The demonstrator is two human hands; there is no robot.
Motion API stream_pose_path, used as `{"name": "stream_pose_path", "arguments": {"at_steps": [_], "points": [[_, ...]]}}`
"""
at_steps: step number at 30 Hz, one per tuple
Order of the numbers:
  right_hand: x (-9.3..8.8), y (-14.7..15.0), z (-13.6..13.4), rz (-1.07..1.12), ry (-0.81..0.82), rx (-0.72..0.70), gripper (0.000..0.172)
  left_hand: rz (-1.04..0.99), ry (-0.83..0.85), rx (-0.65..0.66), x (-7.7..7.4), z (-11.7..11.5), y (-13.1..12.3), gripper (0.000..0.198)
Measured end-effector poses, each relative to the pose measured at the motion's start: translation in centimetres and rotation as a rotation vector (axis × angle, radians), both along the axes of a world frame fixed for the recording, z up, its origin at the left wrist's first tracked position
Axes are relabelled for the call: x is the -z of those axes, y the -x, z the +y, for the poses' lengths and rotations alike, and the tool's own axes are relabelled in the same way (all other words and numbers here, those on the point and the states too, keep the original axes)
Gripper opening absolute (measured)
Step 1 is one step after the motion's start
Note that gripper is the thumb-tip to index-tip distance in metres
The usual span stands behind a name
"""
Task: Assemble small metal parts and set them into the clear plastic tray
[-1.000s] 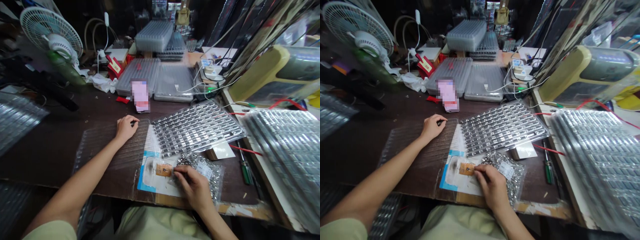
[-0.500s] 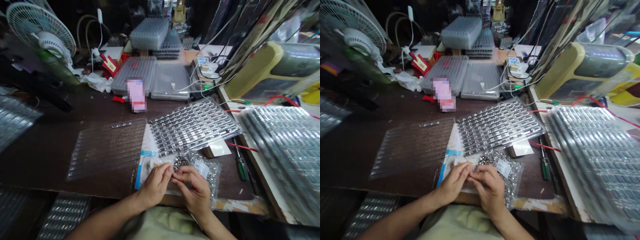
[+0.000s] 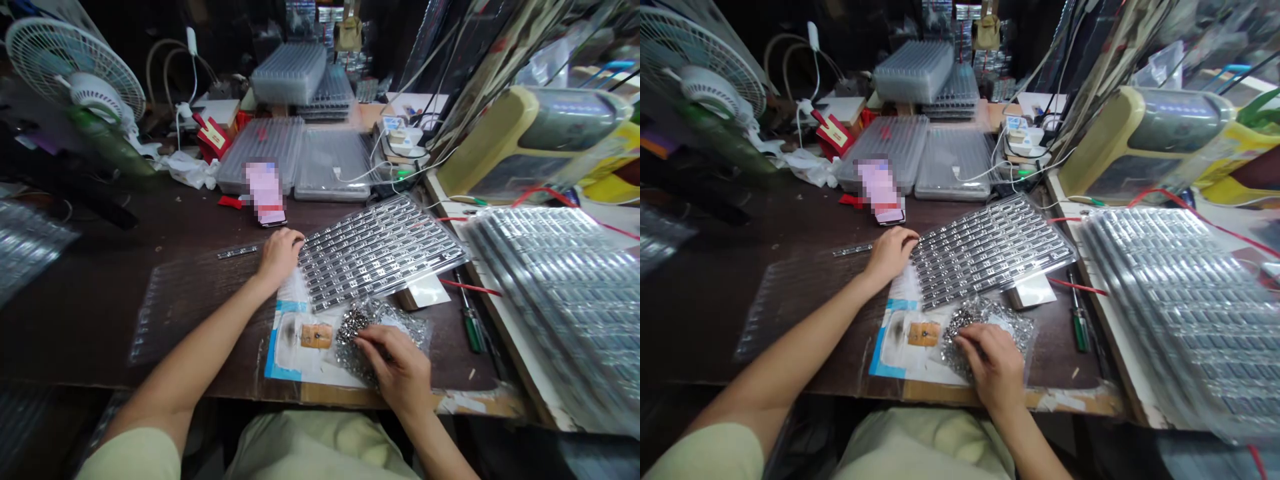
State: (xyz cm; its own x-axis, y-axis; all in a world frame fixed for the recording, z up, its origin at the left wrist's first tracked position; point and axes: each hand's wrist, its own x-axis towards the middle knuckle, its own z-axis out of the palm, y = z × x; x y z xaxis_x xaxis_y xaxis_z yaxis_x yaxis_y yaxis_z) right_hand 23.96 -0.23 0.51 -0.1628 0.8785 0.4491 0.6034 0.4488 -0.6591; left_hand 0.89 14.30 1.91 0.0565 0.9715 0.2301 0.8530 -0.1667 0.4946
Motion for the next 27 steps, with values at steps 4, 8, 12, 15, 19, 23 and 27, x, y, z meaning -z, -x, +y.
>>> {"name": "stream_pose_path", "arguments": {"at_steps": [4, 8, 12, 15, 19, 23, 27], "points": [[0.1, 2.5, 0.3, -0.138, 0.027, -0.044, 0.005, 0.017, 0.036, 0.045, 1.0, 3.5, 2.1, 0.007], [0.8, 4.6, 0.7, -0.208, 0.047, -0.061, 0.008, -0.090, 0.013, -0.012, 0.8, 3.2, 2.4, 0.007], [1.4, 5.1, 0.8, -0.276, 0.026, -0.070, 0.011, -0.664, 0.165, -0.053, -0.6, -0.4, 3.6, 0.022], [1.5, 5.1, 0.8, -0.301, 0.010, -0.077, 0.012, -1.019, 0.478, -0.009, -1.5, -5.0, 4.5, 0.042], [1.5, 5.3, 0.7, -0.330, 0.008, -0.078, 0.013, -1.197, 0.700, -0.054, -1.2, -10.5, 4.7, 0.037], [1.3, 4.3, 0.7, -0.397, 0.002, -0.061, 0.020, -1.074, 0.665, -0.044, 0.2, -13.0, 3.6, 0.031], [1.0, 1.9, 0.7, -0.550, -0.071, 0.012, 0.025, -0.758, 0.418, 0.009, 1.3, -14.0, 1.6, 0.017]]}}
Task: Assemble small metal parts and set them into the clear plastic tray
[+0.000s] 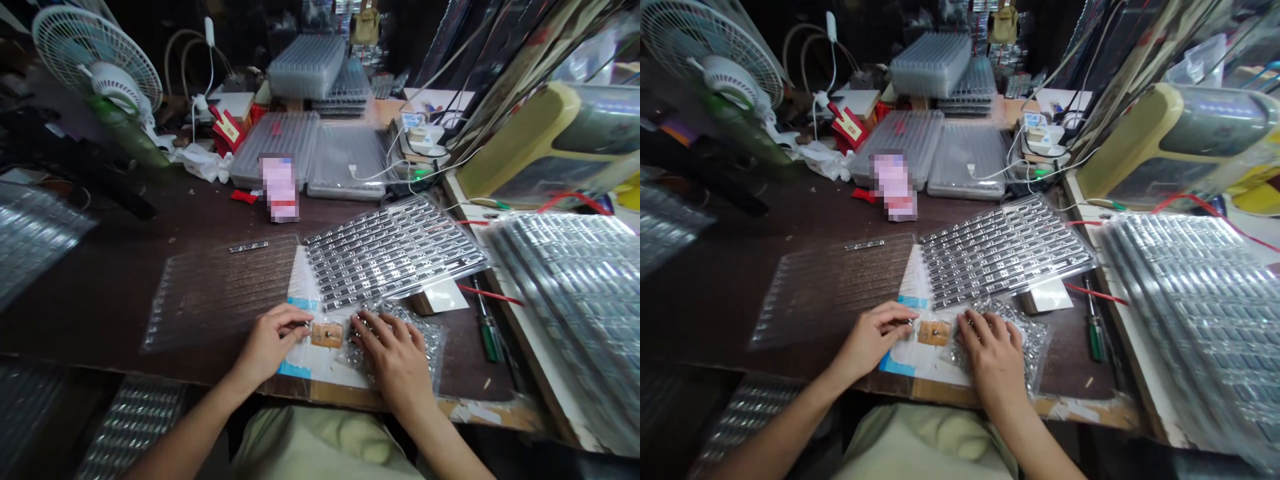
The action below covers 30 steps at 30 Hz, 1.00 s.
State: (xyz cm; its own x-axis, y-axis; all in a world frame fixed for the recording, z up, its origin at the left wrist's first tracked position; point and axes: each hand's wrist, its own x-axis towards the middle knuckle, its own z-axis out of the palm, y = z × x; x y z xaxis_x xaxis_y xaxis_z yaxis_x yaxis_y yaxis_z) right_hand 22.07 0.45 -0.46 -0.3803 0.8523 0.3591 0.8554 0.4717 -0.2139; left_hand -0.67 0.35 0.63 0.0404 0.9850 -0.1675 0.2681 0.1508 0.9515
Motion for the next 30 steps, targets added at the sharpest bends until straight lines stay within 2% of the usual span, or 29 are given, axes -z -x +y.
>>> {"name": "stream_pose_path", "arguments": {"at_steps": [4, 7, 11, 16, 19, 30], "points": [[-0.2, -1.1, -0.1, -0.102, -0.002, -0.088, 0.025, 0.165, -0.203, 0.037, 0.9, -0.5, -1.8, 0.014], [-0.4, -0.9, -0.2, -0.114, 0.036, -0.105, 0.021, 0.226, -0.284, 0.031, 1.4, -0.6, -2.3, 0.014], [-0.4, -0.8, -0.2, -0.030, 0.030, -0.098, 0.014, 0.277, -0.326, 0.035, 1.4, -0.8, -2.2, 0.017], [-0.8, -1.1, 0.0, 0.205, 0.041, -0.060, 0.012, 0.278, -0.399, 0.092, 1.4, -1.1, -2.5, 0.016], [-1.2, -1.0, -0.1, 0.302, 0.073, -0.041, 0.012, 0.321, -0.445, 0.076, 1.6, -1.1, -2.8, 0.014], [-1.1, -1.0, 0.0, 0.362, 0.135, -0.086, 0.015, 0.410, -0.426, 0.082, 1.8, -1.2, -3.2, 0.013]]}}
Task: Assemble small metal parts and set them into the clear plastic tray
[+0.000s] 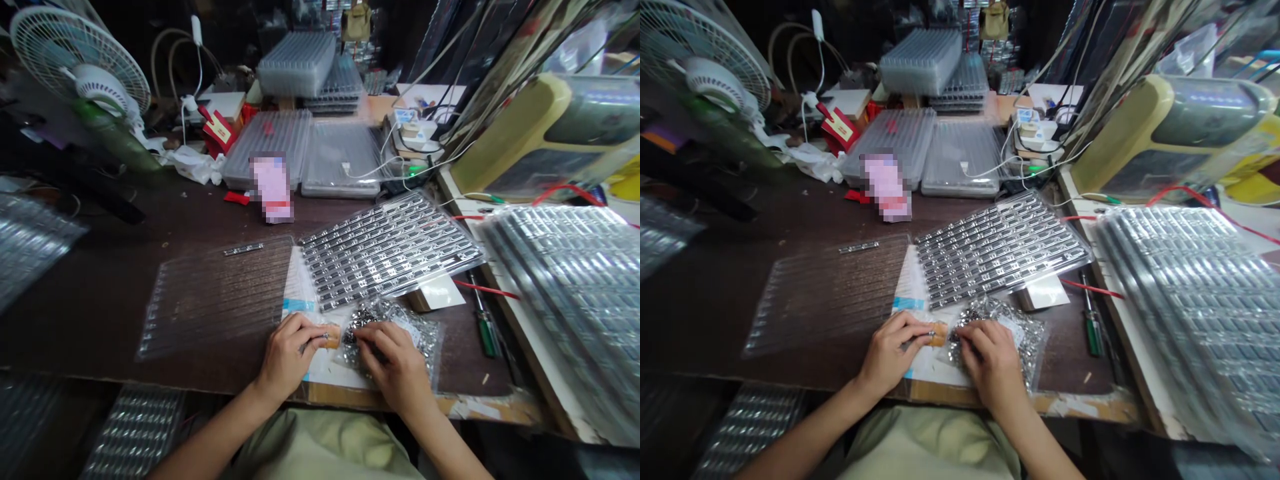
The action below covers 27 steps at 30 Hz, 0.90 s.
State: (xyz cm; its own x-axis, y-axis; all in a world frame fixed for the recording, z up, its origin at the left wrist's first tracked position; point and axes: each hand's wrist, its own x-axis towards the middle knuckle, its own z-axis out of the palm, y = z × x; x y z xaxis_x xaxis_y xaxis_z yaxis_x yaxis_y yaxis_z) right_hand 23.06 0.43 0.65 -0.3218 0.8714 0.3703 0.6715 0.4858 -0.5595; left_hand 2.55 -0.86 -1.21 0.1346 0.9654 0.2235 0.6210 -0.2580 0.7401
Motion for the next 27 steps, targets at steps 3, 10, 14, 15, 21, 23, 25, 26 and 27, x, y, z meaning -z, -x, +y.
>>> {"name": "stream_pose_path", "arguments": {"at_steps": [3, 10, 14, 15, 21, 23, 25, 26, 27], "points": [[0.0, 0.6, 0.2, -0.006, -0.009, 0.002, 0.015, -0.016, 0.015, -0.007, -0.1, 0.0, -0.1, 0.014], [0.4, 3.6, 0.2, -0.090, 0.013, 0.008, 0.011, -0.307, 0.043, -0.150, -0.2, 0.5, 1.4, 0.010], [1.0, 4.3, 0.0, -0.126, -0.005, 0.005, 0.011, -0.330, 0.046, -0.149, -0.2, 0.6, 1.6, 0.011], [1.1, 4.4, 0.0, -0.135, -0.013, 0.005, 0.011, -0.322, 0.046, -0.140, -0.3, 0.6, 1.5, 0.011], [1.1, 4.4, -0.1, -0.188, -0.032, -0.013, 0.014, -0.285, 0.060, -0.114, -0.3, 0.6, 1.2, 0.011], [1.0, 3.4, -0.1, -0.251, -0.043, -0.030, 0.023, -0.293, 0.063, -0.115, -0.3, 0.7, 1.3, 0.011], [1.0, 1.8, -0.1, -0.351, -0.070, -0.075, 0.034, -0.299, 0.078, -0.129, -0.4, 0.8, 1.3, 0.011], [1.0, 1.0, -0.1, -0.400, -0.090, -0.108, 0.038, -0.297, 0.089, -0.138, -0.5, 0.9, 1.3, 0.011], [1.0, 0.1, -0.2, -0.440, -0.110, -0.142, 0.040, -0.291, 0.098, -0.143, -0.6, 0.9, 1.2, 0.011]]}}
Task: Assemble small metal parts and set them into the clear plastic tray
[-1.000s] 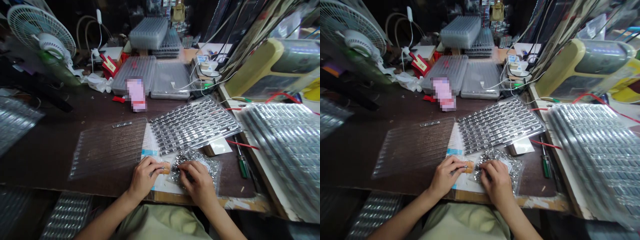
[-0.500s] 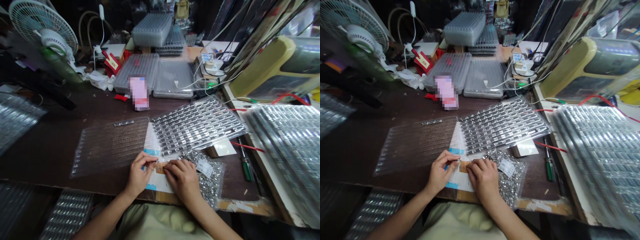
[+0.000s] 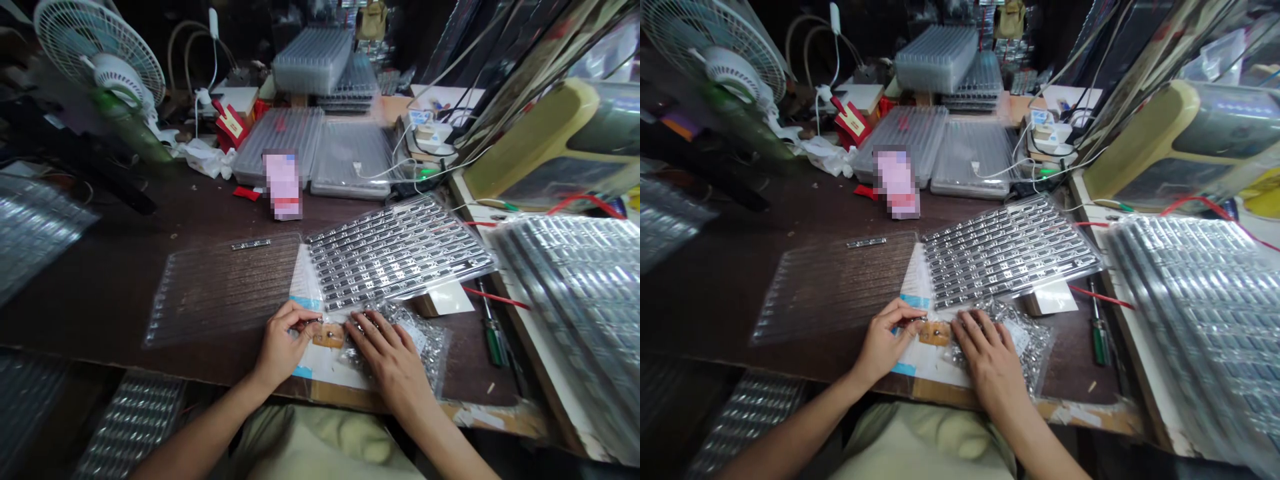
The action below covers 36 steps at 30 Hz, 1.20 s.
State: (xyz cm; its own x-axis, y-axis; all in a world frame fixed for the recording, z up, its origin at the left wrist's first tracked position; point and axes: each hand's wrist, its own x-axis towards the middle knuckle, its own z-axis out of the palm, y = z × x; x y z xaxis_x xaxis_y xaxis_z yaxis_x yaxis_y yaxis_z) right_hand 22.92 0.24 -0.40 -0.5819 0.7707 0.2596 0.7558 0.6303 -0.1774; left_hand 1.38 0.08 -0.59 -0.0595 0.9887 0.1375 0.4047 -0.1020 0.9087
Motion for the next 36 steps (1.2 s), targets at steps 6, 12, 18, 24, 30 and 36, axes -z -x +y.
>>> {"name": "stream_pose_path", "arguments": {"at_steps": [6, 12, 18, 24, 30, 36], "points": [[0.4, -2.0, -0.3, 0.000, -0.055, -0.074, 0.034, 0.099, -0.075, 0.128, -0.2, 0.1, -1.8, 0.011], [0.5, -1.3, -0.1, 0.070, -0.062, -0.015, 0.031, 0.222, -0.140, 0.211, 0.5, -0.2, -2.7, 0.012], [0.6, -1.2, 0.1, 0.044, -0.025, -0.022, 0.029, 0.238, -0.140, 0.229, 0.9, -0.1, -2.6, 0.010], [0.6, -1.0, 0.0, 0.090, -0.012, -0.016, 0.025, 0.231, -0.131, 0.224, 1.3, -0.3, -2.9, 0.012], [0.7, -1.0, 0.4, 0.204, -0.025, 0.004, 0.020, 0.182, -0.155, 0.132, -0.3, 1.6, -1.5, 0.013], [0.1, -0.5, 0.7, 0.310, 0.028, 0.027, 0.021, 0.520, -0.182, -0.222, -2.0, 12.1, 5.9, 0.010]]}}
